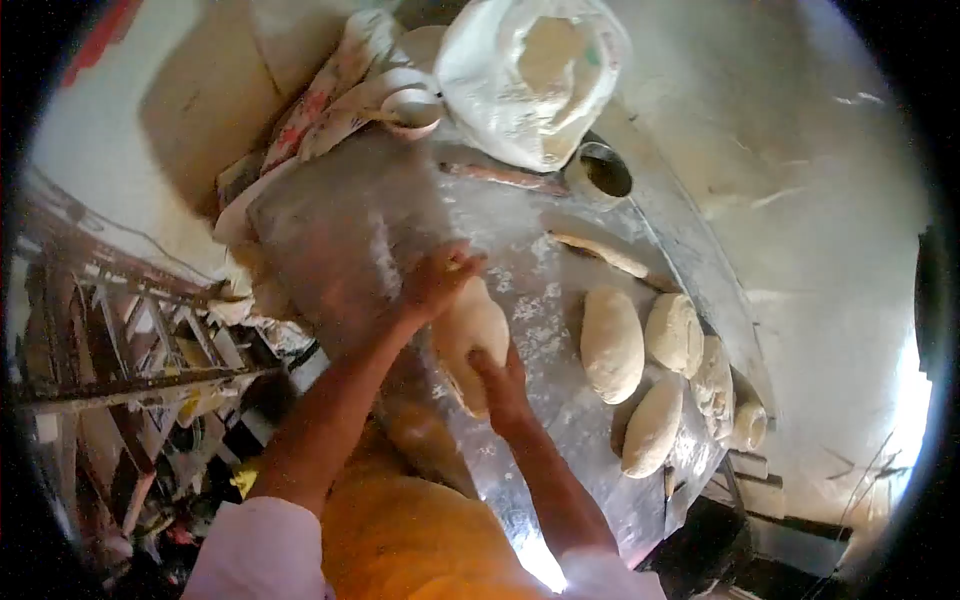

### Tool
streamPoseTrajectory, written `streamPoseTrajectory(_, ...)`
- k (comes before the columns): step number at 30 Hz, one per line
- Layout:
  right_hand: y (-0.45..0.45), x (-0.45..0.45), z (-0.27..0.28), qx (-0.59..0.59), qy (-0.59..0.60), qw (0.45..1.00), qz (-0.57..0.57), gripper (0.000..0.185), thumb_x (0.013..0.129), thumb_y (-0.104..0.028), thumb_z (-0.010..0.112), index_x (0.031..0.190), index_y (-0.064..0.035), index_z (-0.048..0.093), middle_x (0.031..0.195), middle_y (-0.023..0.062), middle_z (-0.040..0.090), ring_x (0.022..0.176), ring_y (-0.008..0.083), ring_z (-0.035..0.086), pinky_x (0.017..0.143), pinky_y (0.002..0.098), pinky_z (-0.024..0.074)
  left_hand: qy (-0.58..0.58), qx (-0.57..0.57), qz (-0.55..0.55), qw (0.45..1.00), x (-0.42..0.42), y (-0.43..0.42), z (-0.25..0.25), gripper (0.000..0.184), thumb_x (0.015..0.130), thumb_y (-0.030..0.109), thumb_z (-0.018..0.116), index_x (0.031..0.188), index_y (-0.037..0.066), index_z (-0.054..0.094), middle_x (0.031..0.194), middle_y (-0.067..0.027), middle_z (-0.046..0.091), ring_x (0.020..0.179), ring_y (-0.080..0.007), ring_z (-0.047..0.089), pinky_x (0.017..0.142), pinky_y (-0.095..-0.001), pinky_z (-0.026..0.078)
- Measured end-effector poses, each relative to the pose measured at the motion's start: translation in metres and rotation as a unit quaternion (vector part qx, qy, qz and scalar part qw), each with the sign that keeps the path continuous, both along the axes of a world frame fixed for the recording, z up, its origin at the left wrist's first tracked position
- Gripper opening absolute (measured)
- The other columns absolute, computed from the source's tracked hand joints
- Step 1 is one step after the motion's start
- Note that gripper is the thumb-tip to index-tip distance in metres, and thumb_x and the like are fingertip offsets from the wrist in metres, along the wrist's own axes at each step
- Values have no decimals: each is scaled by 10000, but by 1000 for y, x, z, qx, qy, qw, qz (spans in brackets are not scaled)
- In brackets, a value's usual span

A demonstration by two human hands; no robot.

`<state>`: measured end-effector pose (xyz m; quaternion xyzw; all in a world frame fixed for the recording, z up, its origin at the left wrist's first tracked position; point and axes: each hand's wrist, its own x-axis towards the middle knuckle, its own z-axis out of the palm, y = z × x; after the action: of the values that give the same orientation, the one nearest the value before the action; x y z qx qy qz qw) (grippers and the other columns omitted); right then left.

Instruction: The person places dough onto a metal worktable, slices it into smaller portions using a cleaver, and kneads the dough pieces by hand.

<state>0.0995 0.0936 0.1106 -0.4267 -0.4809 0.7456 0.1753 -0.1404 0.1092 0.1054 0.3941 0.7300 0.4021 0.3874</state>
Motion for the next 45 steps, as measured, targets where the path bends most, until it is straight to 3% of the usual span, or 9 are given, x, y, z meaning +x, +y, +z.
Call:
streamPoseTrajectory(5, -12, 49, -46, -173, 52, 972, -152, 534, 1038, -300, 637, 1456, 14, 529, 1312, 203, 643, 1168, 271, 627, 999, 432, 524, 261, 78, -14, 962, 52, -7, 34, 656, 886, 450, 774, 1412, 119, 566, 1373, -190, 599, 1238, -437, 566, 1066, -542, 453)
streamPoseTrajectory(11, 48, 4, -8, 436, -180, 878, -88, 527, 1005, -246, 667, 1447, 15, 548, 1384, 249, 603, 1264, 410, 572, 1078, 502, 469, -67, -123, -246, 959, 113, 6, -53, 789, 888, 488, 716, 1568, 179, 462, 1577, -186, 410, 1479, -413, 362, 1193, -514, 336)
streamPoseTrajectory(15, 89, -43, -51, 448, -210, 861, -120, 551, 970, -270, 685, 1431, 4, 560, 1362, 250, 616, 1224, 464, 587, 1067, 531, 470, 484, 9, -99, 870, 100, 44, -19, 669, 941, 419, 633, 1542, 164, 489, 1474, -172, 530, 1399, -389, 468, 1100, -553, 391)
streamPoseTrajectory(27, 143, -50, -48, 284, -131, 930, -193, 404, 1013, -289, 685, 1340, -65, 602, 1194, 168, 683, 1028, 388, 664, 907, 493, 540, 368, 145, -13, 918, 65, 103, -48, 397, 1032, 409, 537, 1251, 115, 689, 1210, -183, 704, 1138, -378, 643, 1012, -499, 491)
streamPoseTrajectory(30, 72, 8, -9, 508, -148, 847, -53, 460, 935, -210, 776, 1340, -89, 594, 1155, 170, 670, 1040, 378, 651, 876, 486, 557, 14, -11, -86, 996, 44, 82, 15, 314, 980, 391, 617, 1029, 108, 746, 911, -96, 751, 878, -413, 704, 783, -523, 566)
streamPoseTrajectory(34, 0, 49, 50, 515, -151, 843, 25, 661, 805, -170, 880, 1391, -102, 582, 1362, 219, 555, 1207, 415, 576, 968, 504, 523, 398, 32, -394, 828, 96, -23, 25, 305, 906, 364, 679, 1085, 122, 731, 980, -97, 729, 980, -383, 699, 856, -557, 535)
streamPoseTrajectory(38, -2, 44, 30, 643, -233, 718, 132, 662, 817, -309, 789, 1420, -135, 578, 1475, 182, 527, 1261, 379, 569, 1083, 584, 417, 50, -81, -163, 982, 127, -98, 4, 418, 890, 351, 677, 1232, 112, 683, 1248, -127, 670, 1187, -359, 634, 999, -583, 449)
streamPoseTrajectory(40, 10, 29, -6, 632, -203, 739, 117, 611, 830, -342, 749, 1387, -134, 606, 1431, 165, 571, 1247, 373, 588, 1045, 568, 439, 392, 186, -144, 889, 119, -80, 2, 379, 921, 348, 645, 1202, 99, 689, 1262, -132, 674, 1152, -375, 647, 975, -557, 465)
streamPoseTrajectory(45, 104, -35, -50, 610, -173, 773, 5, 610, 798, -398, 763, 1315, -92, 654, 1294, 149, 668, 1127, 353, 652, 961, 463, 489, 367, 234, -88, 896, 63, 28, -57, 373, 935, 335, 621, 1173, 58, 696, 1223, -154, 697, 1090, -374, 668, 940, -544, 482)
